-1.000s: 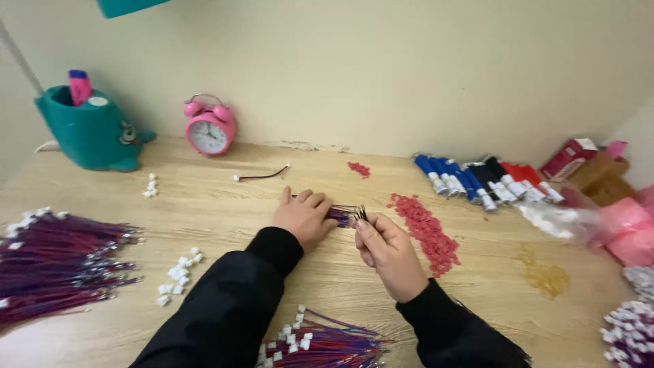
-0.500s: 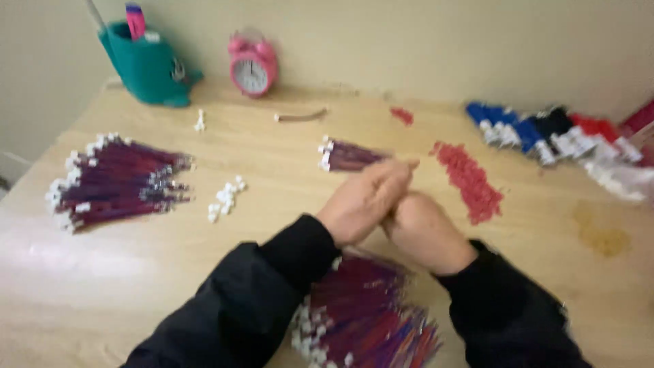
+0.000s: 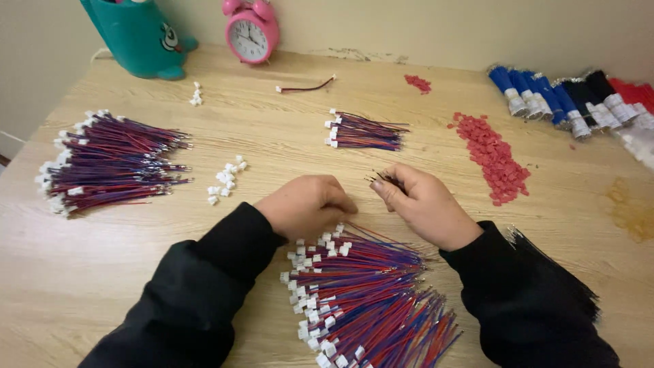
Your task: Sort and organize bundles of electrical wires with connectors on a desk
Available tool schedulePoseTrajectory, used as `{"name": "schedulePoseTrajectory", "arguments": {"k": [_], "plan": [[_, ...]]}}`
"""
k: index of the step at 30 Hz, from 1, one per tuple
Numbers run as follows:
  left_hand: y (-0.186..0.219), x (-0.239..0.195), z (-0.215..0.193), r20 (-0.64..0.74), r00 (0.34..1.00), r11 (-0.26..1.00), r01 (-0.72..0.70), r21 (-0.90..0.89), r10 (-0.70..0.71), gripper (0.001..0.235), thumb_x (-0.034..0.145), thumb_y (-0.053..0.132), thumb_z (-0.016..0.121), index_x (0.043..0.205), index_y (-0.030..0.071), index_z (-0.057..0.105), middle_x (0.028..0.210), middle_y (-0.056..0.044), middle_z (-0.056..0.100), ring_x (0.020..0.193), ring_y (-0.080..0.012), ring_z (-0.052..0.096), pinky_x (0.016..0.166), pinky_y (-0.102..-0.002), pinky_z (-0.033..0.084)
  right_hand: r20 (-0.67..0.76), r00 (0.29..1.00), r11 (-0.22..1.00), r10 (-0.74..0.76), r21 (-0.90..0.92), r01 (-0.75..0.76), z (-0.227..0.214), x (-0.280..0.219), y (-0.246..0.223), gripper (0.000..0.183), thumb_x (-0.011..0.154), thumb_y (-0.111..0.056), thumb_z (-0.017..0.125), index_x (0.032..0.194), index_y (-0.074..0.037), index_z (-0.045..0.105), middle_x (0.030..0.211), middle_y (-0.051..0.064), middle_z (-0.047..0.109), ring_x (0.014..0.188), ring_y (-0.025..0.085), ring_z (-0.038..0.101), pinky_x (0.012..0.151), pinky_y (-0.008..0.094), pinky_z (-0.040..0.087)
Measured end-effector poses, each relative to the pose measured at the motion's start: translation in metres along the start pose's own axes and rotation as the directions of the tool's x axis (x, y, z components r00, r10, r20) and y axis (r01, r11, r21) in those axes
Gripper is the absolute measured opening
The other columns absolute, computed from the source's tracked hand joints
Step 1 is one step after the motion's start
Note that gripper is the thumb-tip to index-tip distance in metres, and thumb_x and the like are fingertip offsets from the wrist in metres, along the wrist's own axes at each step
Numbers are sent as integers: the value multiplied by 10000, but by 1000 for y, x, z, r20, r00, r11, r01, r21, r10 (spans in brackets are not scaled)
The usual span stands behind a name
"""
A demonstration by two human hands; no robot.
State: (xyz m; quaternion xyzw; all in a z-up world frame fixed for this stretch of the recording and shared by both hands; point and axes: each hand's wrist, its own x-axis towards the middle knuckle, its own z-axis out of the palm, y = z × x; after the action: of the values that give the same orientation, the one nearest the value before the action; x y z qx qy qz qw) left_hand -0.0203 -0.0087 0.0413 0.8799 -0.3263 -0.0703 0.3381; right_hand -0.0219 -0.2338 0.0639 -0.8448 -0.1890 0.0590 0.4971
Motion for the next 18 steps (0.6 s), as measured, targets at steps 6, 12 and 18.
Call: {"name": "schedulePoseTrajectory", "arguments": {"k": [6,12,18], "plan": [[-9,-4,0,85,996,1000,6,-25,-4,273,766,103,653,1020,154,741,1092,-115,664,1057,-365,633,912,-457,519,19,999,999,47,11,-47,7,1,-1,189,929,-197,650,808,-54,677,587,29,583,622,118,510,607,265,440],[-21,5,8,-14,1000,1000,-14,18,14,174,766,143,706,918,209,760,948,-71,685,949,-304,686,813,-413,559,15,999,997,31,75,-32,9,0,5,173,924,-194,668,865,-36,707,634,28,601,660,120,528,647,260,448],[-26,6,14,-69,961,842,200,-501,-269,247,896,176,626,1121,150,725,962,-56,760,812,-106,713,676,-219,585,-23,1000,1000,6,28,-6,9,0,-2,158,893,-185,699,867,-34,736,617,61,662,636,128,576,642,272,489]]}}
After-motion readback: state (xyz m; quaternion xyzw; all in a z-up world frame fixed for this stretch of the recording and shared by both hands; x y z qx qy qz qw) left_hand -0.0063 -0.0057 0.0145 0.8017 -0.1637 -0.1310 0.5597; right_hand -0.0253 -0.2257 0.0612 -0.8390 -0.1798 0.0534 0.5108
